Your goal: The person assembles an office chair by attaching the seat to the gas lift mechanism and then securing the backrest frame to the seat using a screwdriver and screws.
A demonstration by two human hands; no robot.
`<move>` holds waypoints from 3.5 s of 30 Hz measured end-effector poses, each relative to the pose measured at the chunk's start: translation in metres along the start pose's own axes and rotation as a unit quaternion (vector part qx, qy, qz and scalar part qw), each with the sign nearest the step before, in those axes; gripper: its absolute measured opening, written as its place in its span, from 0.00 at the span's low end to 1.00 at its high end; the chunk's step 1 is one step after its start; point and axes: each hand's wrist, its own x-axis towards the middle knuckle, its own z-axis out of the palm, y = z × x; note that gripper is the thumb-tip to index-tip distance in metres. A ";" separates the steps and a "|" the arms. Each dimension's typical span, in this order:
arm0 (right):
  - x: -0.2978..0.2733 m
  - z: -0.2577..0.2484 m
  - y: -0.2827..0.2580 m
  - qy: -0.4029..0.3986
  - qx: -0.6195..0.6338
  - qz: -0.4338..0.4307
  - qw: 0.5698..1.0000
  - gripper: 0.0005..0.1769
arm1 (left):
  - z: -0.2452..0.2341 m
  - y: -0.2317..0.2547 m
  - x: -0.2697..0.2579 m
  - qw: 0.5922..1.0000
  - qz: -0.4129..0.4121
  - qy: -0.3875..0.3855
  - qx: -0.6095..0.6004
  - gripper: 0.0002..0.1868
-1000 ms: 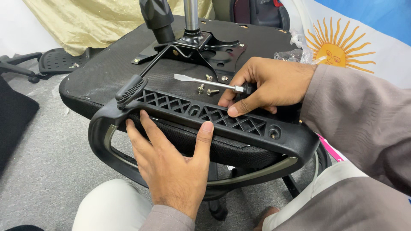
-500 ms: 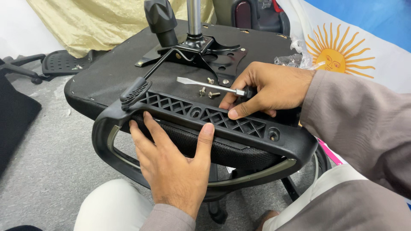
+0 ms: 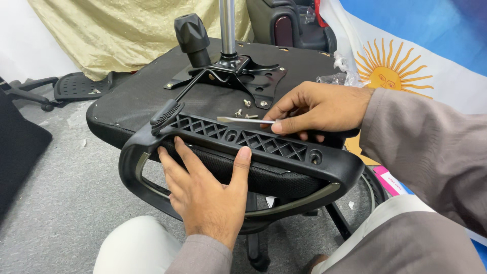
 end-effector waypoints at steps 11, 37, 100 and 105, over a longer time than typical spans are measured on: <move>-0.014 -0.010 0.007 0.186 -0.024 -0.001 0.982 0.21 | -0.010 0.013 -0.013 0.977 0.148 0.149 -0.043 0.40; 0.004 0.013 0.020 0.314 -0.108 -0.179 0.926 0.25 | -0.008 0.069 0.087 0.958 0.232 -0.160 -0.053 0.11; -0.066 0.005 0.016 0.072 -0.161 -0.024 0.984 0.14 | -0.024 0.052 0.063 0.883 0.381 -0.268 -0.060 0.36; -0.068 -0.001 0.019 0.048 -0.166 -0.137 0.975 0.13 | -0.024 0.052 0.063 0.884 0.378 -0.269 -0.060 0.37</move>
